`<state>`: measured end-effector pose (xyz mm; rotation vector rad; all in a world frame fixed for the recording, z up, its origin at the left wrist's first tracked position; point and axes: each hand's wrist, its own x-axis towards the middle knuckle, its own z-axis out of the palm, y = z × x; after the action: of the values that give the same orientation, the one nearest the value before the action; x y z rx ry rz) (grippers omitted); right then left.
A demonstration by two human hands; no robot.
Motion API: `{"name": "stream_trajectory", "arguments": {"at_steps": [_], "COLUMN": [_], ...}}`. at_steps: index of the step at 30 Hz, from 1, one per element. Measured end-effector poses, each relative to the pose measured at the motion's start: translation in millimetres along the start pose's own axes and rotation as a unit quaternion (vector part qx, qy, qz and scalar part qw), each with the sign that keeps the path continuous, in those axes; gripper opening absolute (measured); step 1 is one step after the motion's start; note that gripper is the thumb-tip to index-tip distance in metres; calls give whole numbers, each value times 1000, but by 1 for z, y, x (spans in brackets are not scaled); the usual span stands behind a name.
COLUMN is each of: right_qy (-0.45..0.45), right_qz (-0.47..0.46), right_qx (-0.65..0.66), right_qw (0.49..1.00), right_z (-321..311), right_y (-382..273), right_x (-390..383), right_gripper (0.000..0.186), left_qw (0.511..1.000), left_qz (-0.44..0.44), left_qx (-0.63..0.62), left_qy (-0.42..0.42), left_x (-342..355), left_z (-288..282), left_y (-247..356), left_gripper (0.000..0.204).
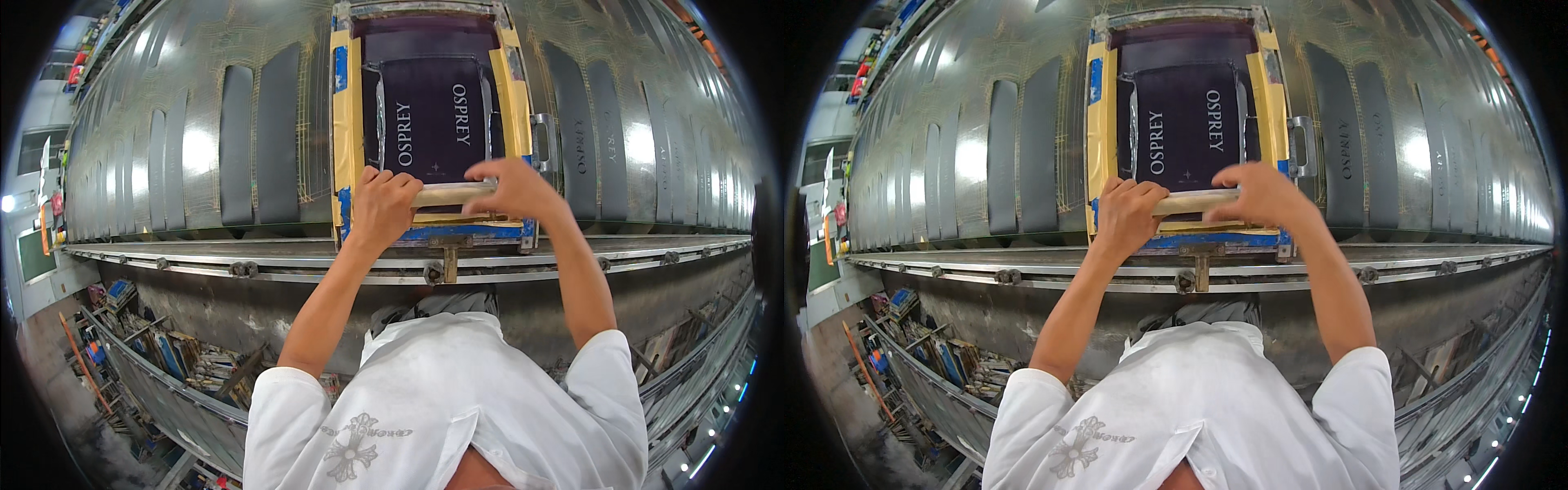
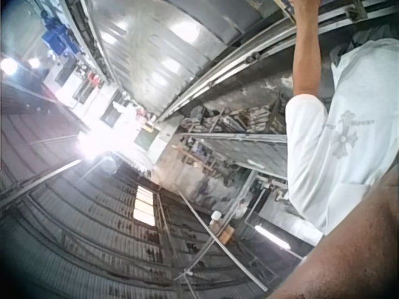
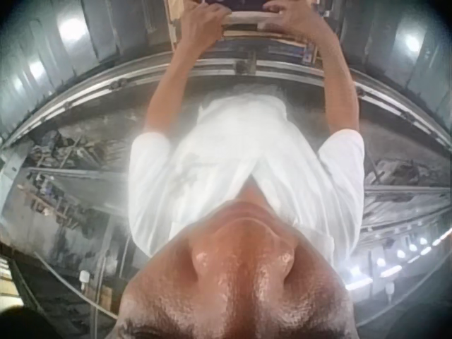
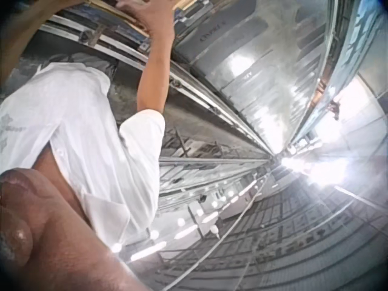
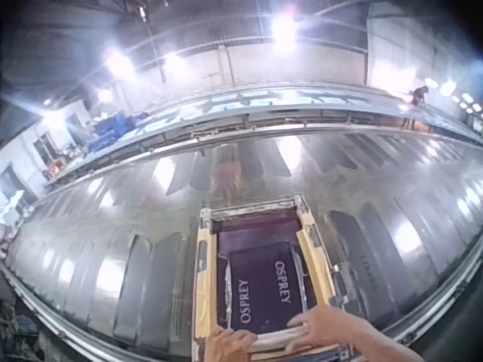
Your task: The person performs screen printing by repeatedly pulling a squeegee across a purple Osprey-branded screen to transfer ink onto a fabric item below. The action is continuous and repetitive throughout the clip.
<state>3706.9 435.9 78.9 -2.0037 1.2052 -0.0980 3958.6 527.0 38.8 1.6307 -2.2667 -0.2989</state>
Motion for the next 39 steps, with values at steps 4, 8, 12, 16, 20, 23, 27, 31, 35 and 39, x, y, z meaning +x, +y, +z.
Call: {"name": "stream_trajectory", "arguments": {"at_steps": [4,8,12,16,20,23,27,31,35,39], "right_qy": [386,361,335,346,385,408,397,396,394,402], "right_qz": [78,234,256,242,184,123,95,119,145,150], "right_qx": [-60,11,118,137,148,188,215,191,185,153], "right_qw": [917,903,899,896,892,885,887,890,888,890], "right_z": [-30,-25,-15,-52,-6,78,153,169,175,176], "right_y": [84,137,159,89,67,12,-109,-144,-139,-141], "right_x": [37,52,51,45,79,134,180,192,199,202], "right_gripper": [47,39,32,31,31,29,29,30,30,28], "left_qw": [1000,999,1000,998,999,998,994,994,997,997], "left_qz": [-9,6,-9,-37,-46,-48,-60,-51,-15,13], "left_qx": [12,50,17,-37,2,-5,60,64,35,30], "left_qy": [-24,-9,-12,17,30,45,74,68,68,70], "left_x": [-1,-3,-9,-19,-37,-81,-150,-185,-210,-223], "left_z": [-13,-4,1,-25,-60,-89,-137,-160,-147,-134], "left_y": [8,1,-3,-9,-53,-136,-225,-257,-262,-253], "left_gripper": [31,31,31,31,31,31,31,35,37,41]}}
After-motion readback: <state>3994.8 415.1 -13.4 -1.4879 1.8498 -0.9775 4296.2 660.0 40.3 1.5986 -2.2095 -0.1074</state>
